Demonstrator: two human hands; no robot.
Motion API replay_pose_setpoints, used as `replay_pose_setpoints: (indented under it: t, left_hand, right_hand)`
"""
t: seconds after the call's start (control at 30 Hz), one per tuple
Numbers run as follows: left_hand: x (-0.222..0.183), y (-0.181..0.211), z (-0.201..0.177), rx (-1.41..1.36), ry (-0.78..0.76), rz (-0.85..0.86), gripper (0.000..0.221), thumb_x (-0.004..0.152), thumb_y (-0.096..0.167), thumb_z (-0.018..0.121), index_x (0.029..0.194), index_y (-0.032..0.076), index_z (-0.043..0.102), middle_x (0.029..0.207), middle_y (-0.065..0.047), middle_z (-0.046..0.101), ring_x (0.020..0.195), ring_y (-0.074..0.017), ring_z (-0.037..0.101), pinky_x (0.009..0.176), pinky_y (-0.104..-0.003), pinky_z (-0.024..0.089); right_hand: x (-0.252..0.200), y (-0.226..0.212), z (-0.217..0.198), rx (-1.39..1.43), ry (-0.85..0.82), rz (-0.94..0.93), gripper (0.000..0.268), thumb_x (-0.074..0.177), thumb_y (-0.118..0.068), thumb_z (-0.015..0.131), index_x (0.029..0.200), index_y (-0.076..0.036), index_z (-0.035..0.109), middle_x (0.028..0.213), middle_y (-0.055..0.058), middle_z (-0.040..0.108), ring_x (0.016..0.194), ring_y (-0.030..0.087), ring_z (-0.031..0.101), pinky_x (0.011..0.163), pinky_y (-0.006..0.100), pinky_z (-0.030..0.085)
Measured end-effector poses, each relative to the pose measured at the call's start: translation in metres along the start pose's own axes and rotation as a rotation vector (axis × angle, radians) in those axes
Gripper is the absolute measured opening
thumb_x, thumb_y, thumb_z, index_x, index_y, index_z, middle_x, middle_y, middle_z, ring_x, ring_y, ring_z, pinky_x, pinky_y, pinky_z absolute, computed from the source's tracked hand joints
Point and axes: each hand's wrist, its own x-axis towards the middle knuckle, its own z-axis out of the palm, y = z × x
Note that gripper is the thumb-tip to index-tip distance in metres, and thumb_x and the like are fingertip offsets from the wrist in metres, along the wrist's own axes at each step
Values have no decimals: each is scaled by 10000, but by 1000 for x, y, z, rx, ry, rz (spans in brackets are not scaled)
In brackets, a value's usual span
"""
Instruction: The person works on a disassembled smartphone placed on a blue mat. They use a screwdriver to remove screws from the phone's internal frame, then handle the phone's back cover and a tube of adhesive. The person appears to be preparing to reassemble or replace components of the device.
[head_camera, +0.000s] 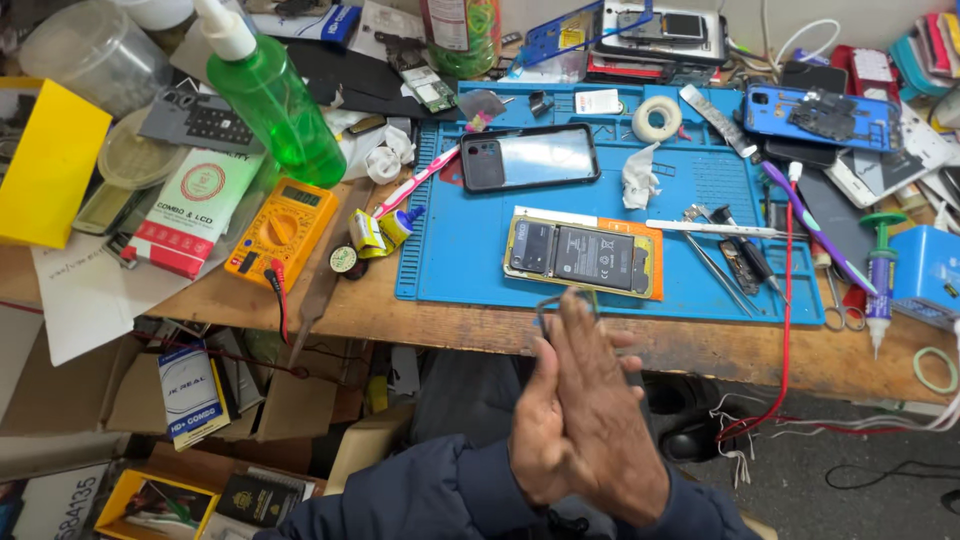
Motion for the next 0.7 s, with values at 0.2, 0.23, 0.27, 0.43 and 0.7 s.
replay_pose_setpoints:
  t: [0.2,0.23,0.27,0.43,0.7]
  left_hand:
    - [2,29,-14,-97,33,220,685,1067,641,308,1683,366,189,1372,-135,555,1133,-227,571,1007,-412,503]
    - [-3,24,-11,-115,4,188,689,1074,644,318,1692,369,184,1388,-129,553,1123,-232,574,1015,-405,500]
    - [-4,19,-8,-131,-33,162,694,1081,648,328,1700,371,179,1403,-124,551,1113,-238,576,1023,-398,498]
    - [-5,36,-4,-205,-29,230,719,1096,618,352,1704,280,172,1477,-146,526,1288,-266,562,1134,-467,481]
    - [5,72,1,66,70,504,830,991,655,430,1683,330,108,1543,-163,446,1379,-312,489,1145,-537,422]
  right_hand:
    - [-12,-10,-2,-51,-239,-142,1116,918,-804,215,1604,76,254,1706,285,245,1620,427,198,1303,535,150]
    - [-9,-6,-4,-40,-264,-142,1123,921,-804,233,1605,87,252,1709,292,246,1624,439,200,1305,542,147]
    - [0,-1,-3,-22,-225,-108,1098,947,-787,240,1606,92,247,1711,302,238,1624,447,192,1303,550,140]
    - [9,-10,3,11,-138,-205,1013,985,-746,330,1562,87,325,1646,317,316,1566,466,266,1271,553,194]
    - [-22,22,-25,234,244,246,424,961,-42,599,1383,8,581,1333,199,689,1198,254,694,923,333,569]
